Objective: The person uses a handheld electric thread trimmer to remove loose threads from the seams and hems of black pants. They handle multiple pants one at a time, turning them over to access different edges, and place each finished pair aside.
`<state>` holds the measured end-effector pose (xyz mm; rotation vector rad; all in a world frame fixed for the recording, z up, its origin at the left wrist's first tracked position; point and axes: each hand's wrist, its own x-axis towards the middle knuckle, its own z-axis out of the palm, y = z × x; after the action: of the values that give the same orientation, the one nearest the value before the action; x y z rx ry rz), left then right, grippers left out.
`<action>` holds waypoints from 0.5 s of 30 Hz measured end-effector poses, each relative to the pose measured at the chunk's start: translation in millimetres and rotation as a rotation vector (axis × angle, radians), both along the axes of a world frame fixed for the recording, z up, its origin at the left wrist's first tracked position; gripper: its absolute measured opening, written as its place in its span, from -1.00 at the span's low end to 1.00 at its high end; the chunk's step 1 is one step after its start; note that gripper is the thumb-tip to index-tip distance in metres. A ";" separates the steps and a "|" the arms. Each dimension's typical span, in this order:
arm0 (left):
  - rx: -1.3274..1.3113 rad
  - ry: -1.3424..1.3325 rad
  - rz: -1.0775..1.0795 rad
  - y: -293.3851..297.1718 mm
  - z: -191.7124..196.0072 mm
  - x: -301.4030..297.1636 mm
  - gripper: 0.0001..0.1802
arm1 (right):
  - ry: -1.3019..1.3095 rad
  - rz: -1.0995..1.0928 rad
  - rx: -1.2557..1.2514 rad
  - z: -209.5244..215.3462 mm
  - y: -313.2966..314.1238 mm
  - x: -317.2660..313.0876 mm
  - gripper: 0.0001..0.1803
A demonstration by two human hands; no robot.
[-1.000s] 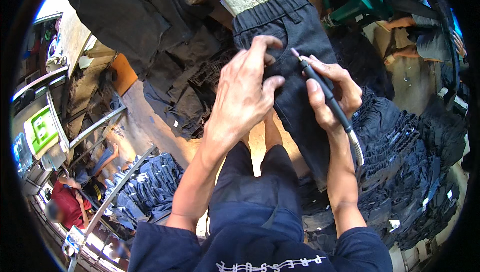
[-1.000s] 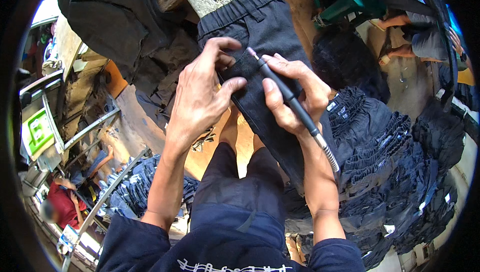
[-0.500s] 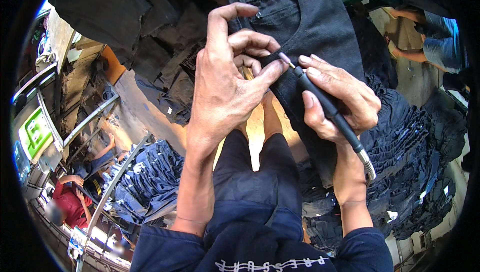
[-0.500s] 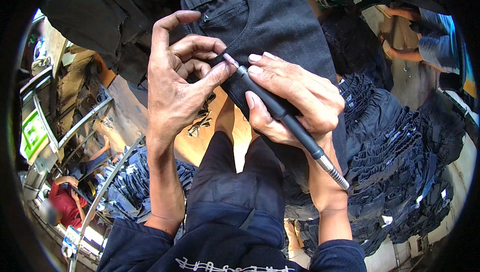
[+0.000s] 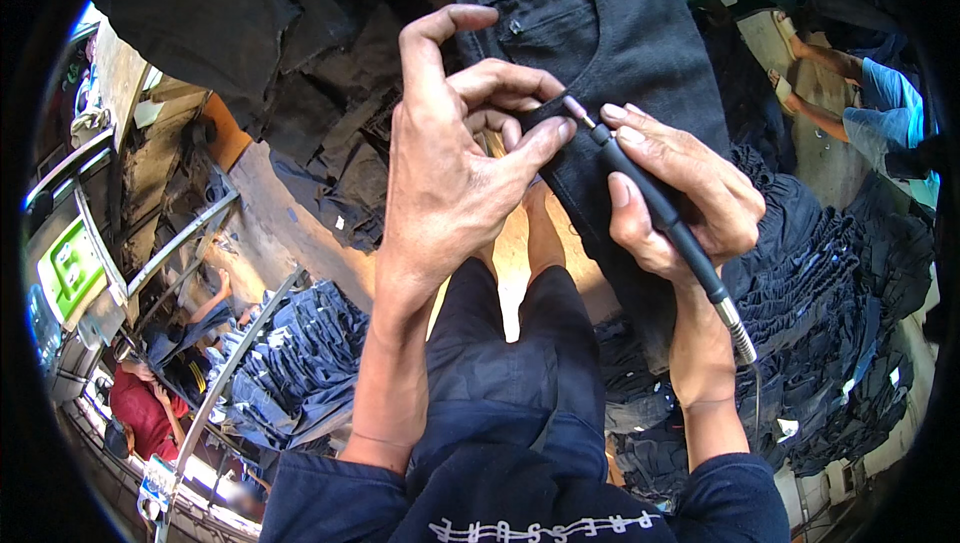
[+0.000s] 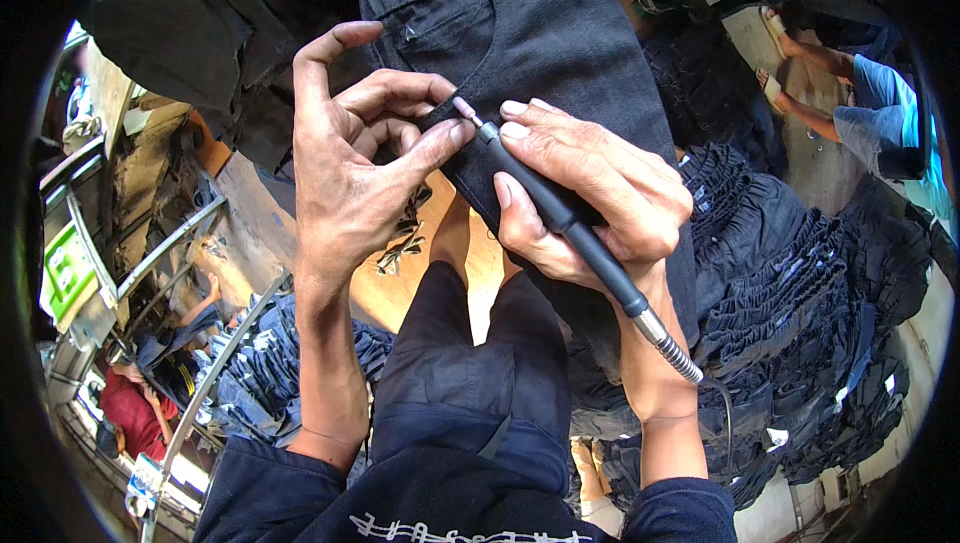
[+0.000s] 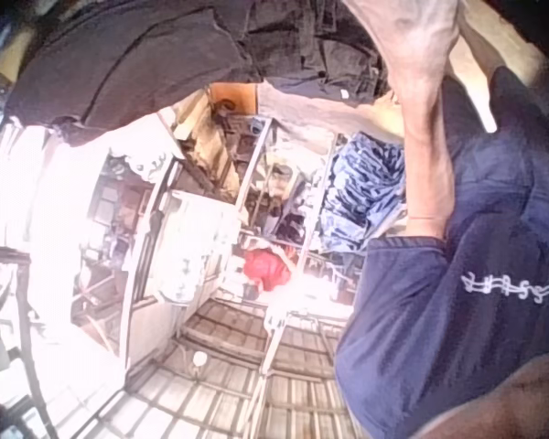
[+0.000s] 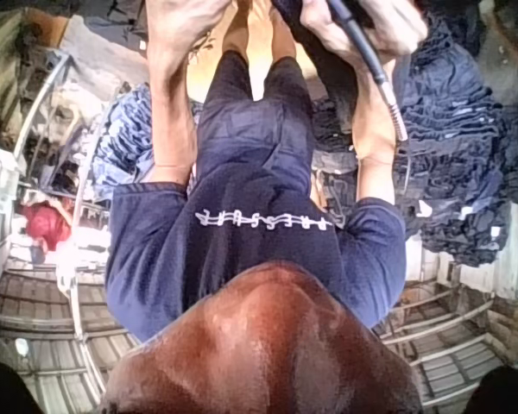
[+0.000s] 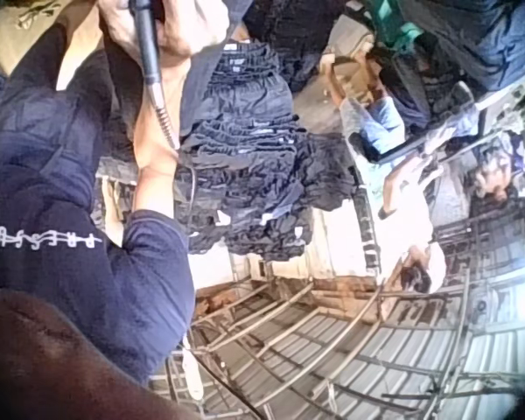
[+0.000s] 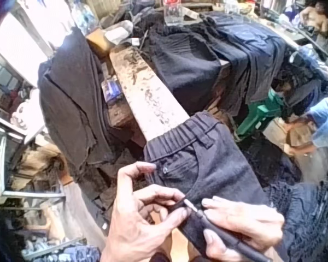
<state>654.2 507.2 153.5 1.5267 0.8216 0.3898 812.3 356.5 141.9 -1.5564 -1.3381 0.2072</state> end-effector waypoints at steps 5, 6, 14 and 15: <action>0.000 -0.001 0.013 -2.0 1.4 0.8 -0.07 | 0.009 -0.011 0.007 -0.8 -0.1 0.0 -0.71; 0.005 0.001 0.013 -2.5 1.6 0.9 -0.07 | 0.008 -0.013 0.007 -0.8 -0.5 -0.1 -0.71; -0.038 -0.020 0.045 -5.9 1.7 1.4 -0.06 | 0.029 -0.032 0.036 -3.4 -1.2 0.8 -0.70; -0.041 -0.029 0.047 -6.7 1.6 1.5 -0.06 | 0.031 -0.031 0.037 -3.4 -1.5 0.7 -0.70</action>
<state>655.7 500.5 155.1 1.4624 0.8394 0.4264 813.1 355.0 138.5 -1.5360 -1.2866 0.1860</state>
